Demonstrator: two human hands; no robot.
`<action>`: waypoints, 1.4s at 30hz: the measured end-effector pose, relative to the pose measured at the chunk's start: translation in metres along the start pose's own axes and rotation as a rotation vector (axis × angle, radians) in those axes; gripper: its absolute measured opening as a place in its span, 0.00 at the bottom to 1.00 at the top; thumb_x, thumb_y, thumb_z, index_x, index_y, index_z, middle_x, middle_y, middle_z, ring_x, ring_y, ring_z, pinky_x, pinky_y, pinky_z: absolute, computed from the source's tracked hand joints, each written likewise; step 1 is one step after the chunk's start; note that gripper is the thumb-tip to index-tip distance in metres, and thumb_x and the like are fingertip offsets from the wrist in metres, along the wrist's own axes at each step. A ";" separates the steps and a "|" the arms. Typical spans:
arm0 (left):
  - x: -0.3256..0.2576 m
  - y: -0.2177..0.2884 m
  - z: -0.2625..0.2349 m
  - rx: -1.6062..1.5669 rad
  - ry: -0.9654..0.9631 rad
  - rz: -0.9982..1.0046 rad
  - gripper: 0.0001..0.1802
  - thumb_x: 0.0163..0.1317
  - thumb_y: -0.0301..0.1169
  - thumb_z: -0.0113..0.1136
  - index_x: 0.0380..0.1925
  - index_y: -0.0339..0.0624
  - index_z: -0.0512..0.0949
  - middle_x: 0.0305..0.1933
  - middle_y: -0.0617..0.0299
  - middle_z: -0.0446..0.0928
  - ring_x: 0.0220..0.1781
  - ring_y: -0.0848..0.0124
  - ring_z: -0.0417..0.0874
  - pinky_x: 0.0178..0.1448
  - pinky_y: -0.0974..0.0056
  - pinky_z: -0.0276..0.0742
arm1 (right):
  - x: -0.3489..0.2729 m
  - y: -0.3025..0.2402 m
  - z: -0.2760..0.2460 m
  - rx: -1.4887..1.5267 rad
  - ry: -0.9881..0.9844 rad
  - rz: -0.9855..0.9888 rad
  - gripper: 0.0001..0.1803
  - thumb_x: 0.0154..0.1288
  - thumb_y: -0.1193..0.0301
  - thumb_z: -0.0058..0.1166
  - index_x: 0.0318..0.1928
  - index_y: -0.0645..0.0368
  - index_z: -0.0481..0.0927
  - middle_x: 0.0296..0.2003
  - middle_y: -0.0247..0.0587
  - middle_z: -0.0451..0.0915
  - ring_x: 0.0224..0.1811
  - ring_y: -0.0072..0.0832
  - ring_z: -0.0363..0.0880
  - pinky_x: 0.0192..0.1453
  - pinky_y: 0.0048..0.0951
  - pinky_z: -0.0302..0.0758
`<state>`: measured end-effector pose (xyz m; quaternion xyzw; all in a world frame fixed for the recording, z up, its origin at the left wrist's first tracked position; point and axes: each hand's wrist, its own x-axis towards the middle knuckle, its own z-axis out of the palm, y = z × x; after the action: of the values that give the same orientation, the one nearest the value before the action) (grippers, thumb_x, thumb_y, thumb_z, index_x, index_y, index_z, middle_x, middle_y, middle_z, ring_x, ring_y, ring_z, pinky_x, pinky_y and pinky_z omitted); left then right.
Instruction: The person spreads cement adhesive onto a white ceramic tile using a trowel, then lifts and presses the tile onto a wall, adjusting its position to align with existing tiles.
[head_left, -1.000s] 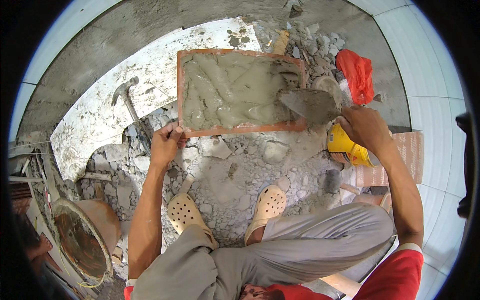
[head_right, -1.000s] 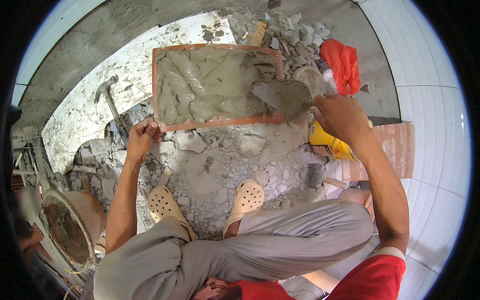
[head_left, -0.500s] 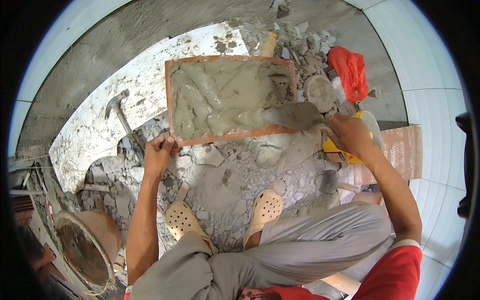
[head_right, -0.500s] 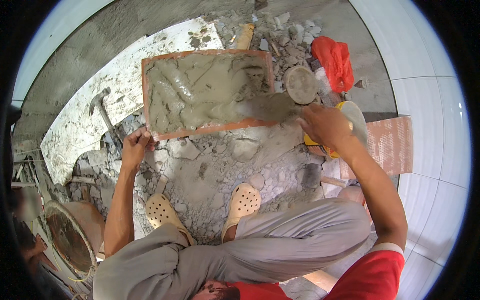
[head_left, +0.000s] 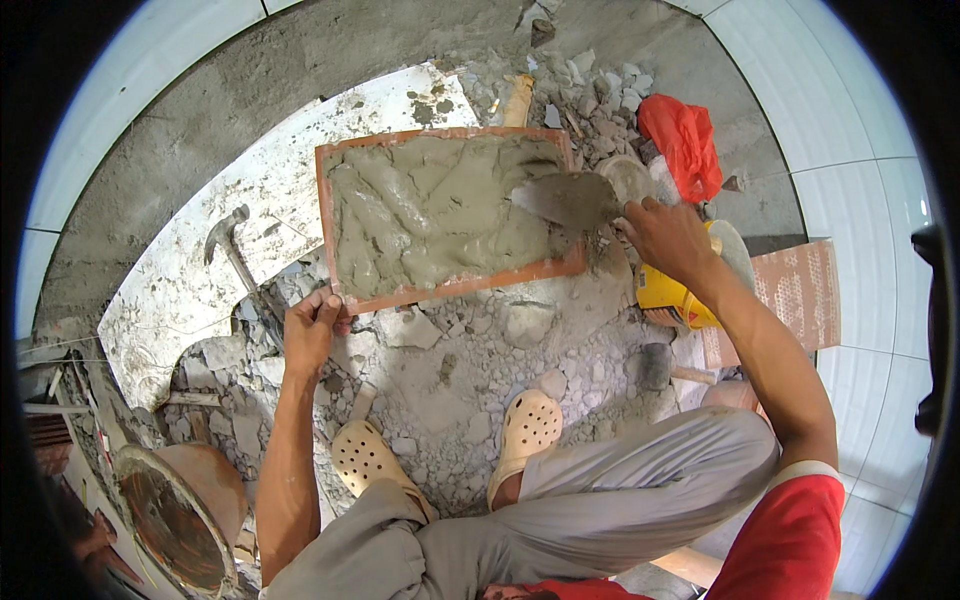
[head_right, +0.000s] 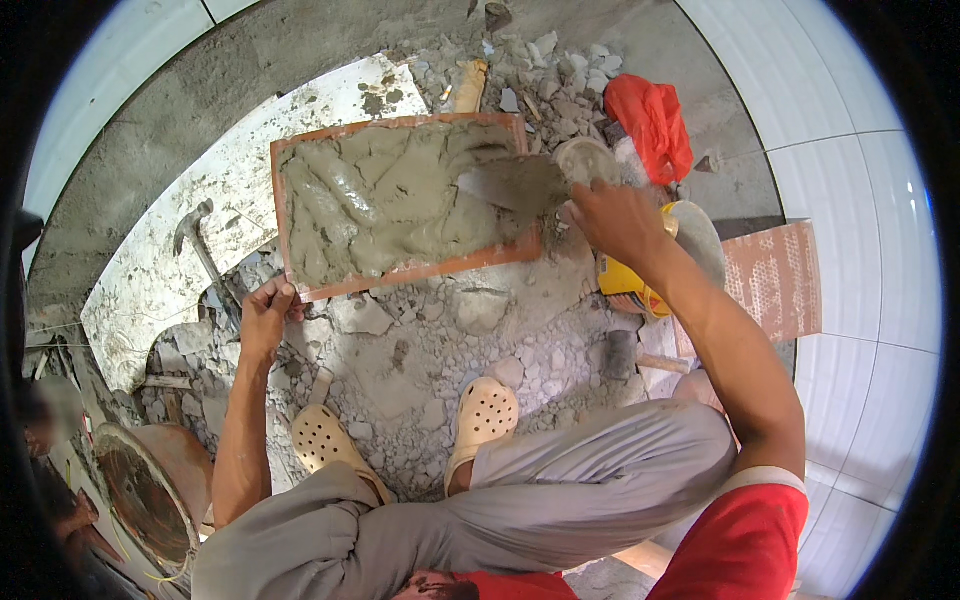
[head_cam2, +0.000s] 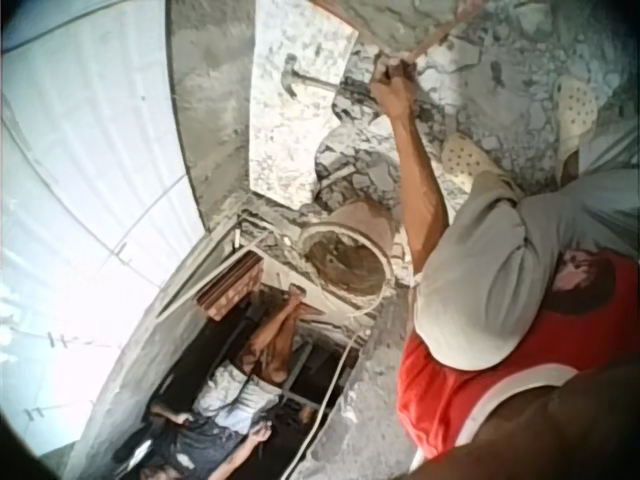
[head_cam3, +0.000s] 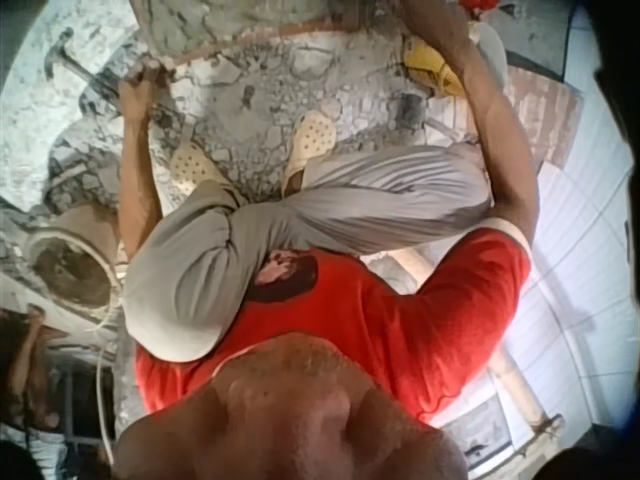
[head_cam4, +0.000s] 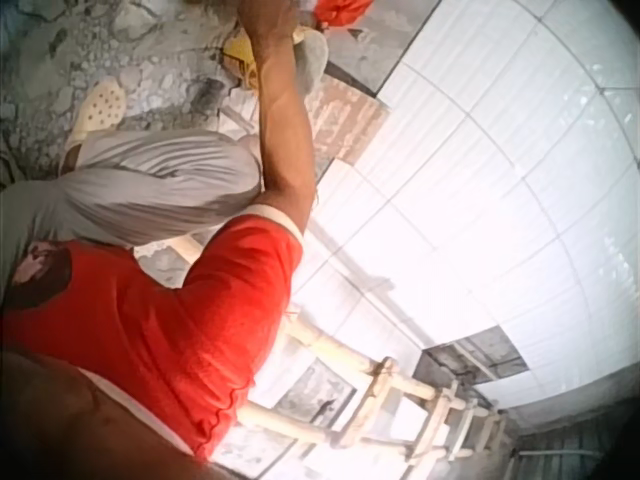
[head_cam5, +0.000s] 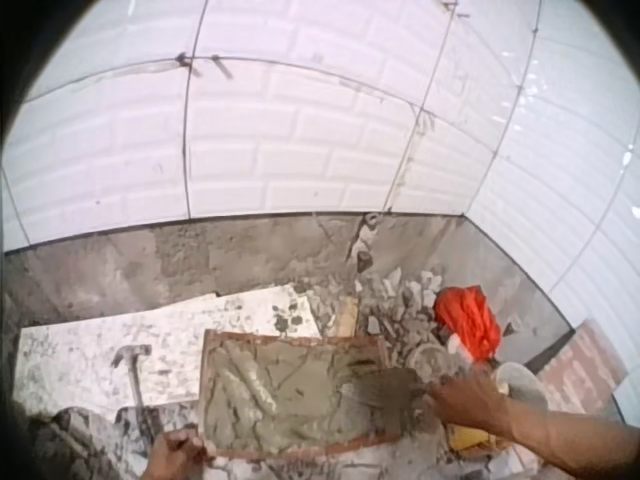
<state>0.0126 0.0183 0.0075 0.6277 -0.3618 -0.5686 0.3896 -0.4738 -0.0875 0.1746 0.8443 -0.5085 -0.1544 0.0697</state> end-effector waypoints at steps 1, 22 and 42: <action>0.000 0.000 0.000 -0.005 0.008 0.001 0.13 0.76 0.32 0.58 0.38 0.34 0.84 0.31 0.63 0.84 0.30 0.78 0.80 0.36 0.70 0.78 | 0.006 0.001 -0.001 0.000 -0.013 0.027 0.16 0.72 0.57 0.55 0.43 0.57 0.79 0.36 0.51 0.84 0.34 0.51 0.87 0.36 0.53 0.80; 0.000 -0.005 0.002 -0.055 -0.004 0.014 0.14 0.77 0.32 0.56 0.35 0.34 0.83 0.29 0.64 0.81 0.28 0.79 0.77 0.34 0.70 0.76 | 0.005 0.011 0.000 0.060 -0.082 0.130 0.20 0.79 0.56 0.46 0.41 0.64 0.78 0.30 0.59 0.82 0.36 0.58 0.84 0.42 0.55 0.78; 0.000 -0.006 0.000 -0.035 -0.009 0.013 0.13 0.76 0.32 0.57 0.47 0.32 0.85 0.31 0.64 0.82 0.30 0.79 0.79 0.35 0.70 0.78 | 0.029 0.035 -0.081 0.750 -0.601 0.398 0.24 0.76 0.55 0.47 0.34 0.64 0.81 0.22 0.40 0.80 0.19 0.29 0.79 0.25 0.33 0.75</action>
<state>0.0123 0.0211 0.0023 0.6159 -0.3574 -0.5752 0.4027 -0.4633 -0.1326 0.2551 0.6165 -0.6771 -0.1810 -0.3587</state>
